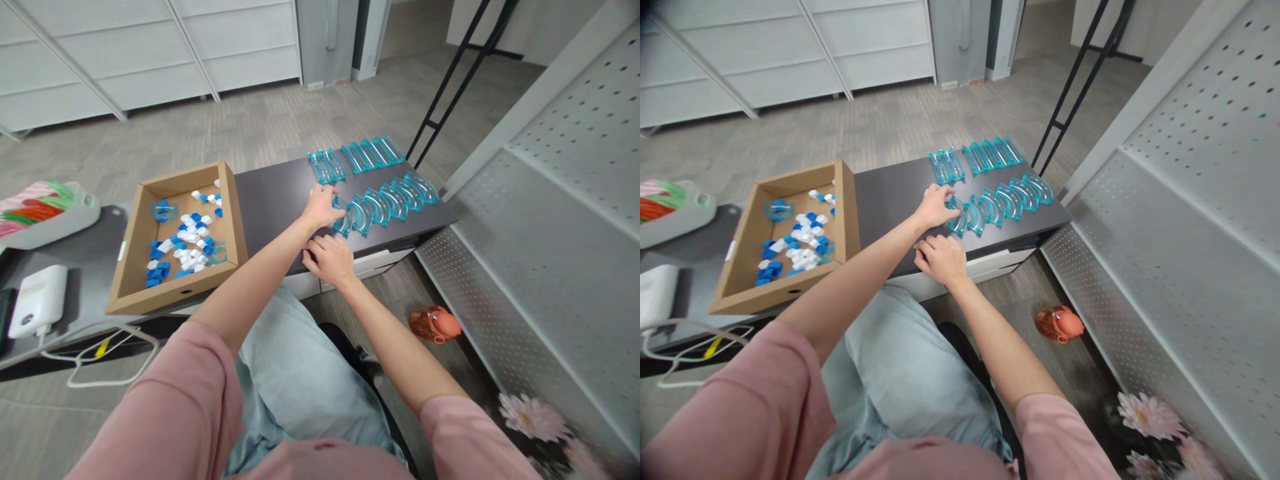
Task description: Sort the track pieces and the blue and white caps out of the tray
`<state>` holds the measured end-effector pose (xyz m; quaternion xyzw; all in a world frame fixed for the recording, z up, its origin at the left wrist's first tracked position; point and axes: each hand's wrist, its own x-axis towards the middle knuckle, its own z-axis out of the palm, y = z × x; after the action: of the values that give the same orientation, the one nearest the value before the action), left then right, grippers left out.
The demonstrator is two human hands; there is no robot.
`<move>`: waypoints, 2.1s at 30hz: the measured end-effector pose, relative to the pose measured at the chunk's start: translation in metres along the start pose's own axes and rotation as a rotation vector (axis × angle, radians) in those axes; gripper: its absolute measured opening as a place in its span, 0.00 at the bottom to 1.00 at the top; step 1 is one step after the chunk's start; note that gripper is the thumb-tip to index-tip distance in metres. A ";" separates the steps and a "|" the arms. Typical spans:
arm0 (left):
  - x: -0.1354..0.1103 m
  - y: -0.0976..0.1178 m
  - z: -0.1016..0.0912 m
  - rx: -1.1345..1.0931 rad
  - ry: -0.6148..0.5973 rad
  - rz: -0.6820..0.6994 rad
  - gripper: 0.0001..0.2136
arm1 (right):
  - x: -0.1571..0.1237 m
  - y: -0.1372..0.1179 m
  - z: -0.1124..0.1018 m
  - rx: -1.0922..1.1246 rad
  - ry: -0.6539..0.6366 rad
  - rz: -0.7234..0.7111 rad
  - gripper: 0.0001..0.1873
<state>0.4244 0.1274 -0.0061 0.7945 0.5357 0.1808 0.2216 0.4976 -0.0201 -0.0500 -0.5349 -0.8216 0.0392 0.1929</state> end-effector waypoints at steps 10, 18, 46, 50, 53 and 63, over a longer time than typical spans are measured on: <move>-0.007 -0.009 -0.008 -0.222 0.217 0.091 0.47 | -0.002 0.001 -0.002 0.019 0.047 -0.021 0.14; -0.100 -0.103 -0.195 -0.100 0.309 -0.013 0.28 | -0.003 0.001 -0.005 -0.023 0.051 0.008 0.18; -0.144 -0.166 -0.214 -0.301 0.224 0.021 0.40 | -0.006 0.000 -0.013 -0.011 0.103 0.041 0.24; -0.083 -0.141 -0.191 -0.379 0.204 0.103 0.33 | -0.005 -0.002 -0.014 -0.019 0.086 0.048 0.22; -0.032 -0.127 -0.166 -0.285 0.227 0.101 0.26 | -0.006 -0.002 -0.011 -0.045 0.075 0.044 0.21; 0.105 -0.117 -0.098 -0.173 0.140 -0.141 0.25 | -0.013 0.001 -0.003 -0.099 0.089 0.006 0.19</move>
<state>0.3209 0.2789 0.0169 0.7182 0.5868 0.2652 0.2635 0.5043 -0.0318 -0.0516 -0.5476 -0.8115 -0.0247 0.2026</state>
